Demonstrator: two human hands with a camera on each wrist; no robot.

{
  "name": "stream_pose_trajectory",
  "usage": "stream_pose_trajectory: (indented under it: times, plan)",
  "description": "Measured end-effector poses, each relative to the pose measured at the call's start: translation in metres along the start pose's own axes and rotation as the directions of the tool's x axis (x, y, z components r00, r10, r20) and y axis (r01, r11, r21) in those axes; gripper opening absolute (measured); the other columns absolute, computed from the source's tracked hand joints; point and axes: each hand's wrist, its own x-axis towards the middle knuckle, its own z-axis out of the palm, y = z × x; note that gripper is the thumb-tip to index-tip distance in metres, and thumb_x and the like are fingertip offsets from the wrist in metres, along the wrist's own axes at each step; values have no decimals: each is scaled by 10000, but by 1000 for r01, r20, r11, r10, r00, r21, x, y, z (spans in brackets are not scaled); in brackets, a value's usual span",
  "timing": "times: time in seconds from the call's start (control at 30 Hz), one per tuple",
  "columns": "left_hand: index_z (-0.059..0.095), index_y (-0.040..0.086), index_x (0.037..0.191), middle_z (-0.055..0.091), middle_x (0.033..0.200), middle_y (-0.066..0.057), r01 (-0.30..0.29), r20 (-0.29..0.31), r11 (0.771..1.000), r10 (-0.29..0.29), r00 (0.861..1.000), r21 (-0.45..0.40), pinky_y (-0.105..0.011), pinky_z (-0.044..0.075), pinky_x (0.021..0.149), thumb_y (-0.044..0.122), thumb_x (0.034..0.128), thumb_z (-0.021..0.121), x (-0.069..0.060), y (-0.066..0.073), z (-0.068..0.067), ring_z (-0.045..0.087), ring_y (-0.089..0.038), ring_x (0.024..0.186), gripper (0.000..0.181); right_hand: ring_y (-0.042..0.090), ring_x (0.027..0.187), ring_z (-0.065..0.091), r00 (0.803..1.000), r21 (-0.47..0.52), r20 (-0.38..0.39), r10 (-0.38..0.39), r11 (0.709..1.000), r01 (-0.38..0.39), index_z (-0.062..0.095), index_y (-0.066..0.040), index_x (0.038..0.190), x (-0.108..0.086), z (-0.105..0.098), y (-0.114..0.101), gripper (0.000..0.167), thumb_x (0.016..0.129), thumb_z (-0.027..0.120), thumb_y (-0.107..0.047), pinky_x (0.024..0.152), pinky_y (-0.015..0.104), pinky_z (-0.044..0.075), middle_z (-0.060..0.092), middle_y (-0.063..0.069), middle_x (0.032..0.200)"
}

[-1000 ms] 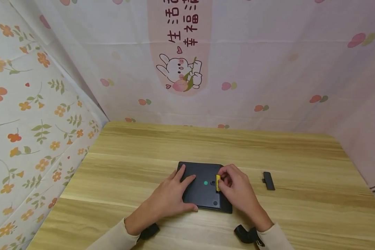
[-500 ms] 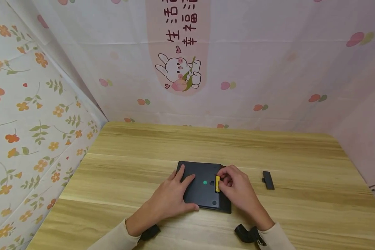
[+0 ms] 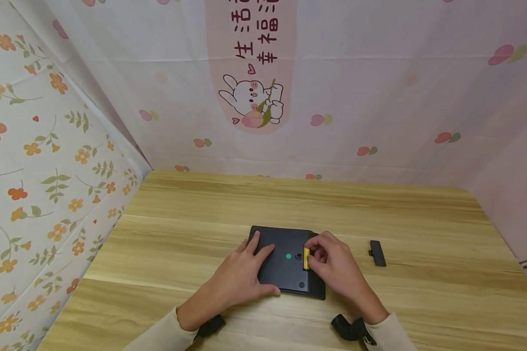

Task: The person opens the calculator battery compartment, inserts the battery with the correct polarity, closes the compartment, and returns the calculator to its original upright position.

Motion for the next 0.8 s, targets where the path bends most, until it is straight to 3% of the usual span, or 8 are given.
stream_pose_trajectory:
  times: [0.47,0.8]
  plan:
    - [595,191,1607,413,1688,-293,-3,6,1000,3,1000,0,-504,641,921,770,835,833,0,-1,0,545,-562,1422,995,62,780,606,999,47,37,-25,999,23,784,-81,1094,0,-1,3,248,929,808,103,653,260,560,647,-38,1013]
    - [600,192,1604,437,1673,-292,-13,0,1000,13,1000,25,-491,638,934,783,832,824,-1,-2,0,569,-547,1405,998,81,782,648,994,42,62,92,995,-95,738,-55,1093,1,-3,1,208,939,835,45,635,271,571,662,1,999]
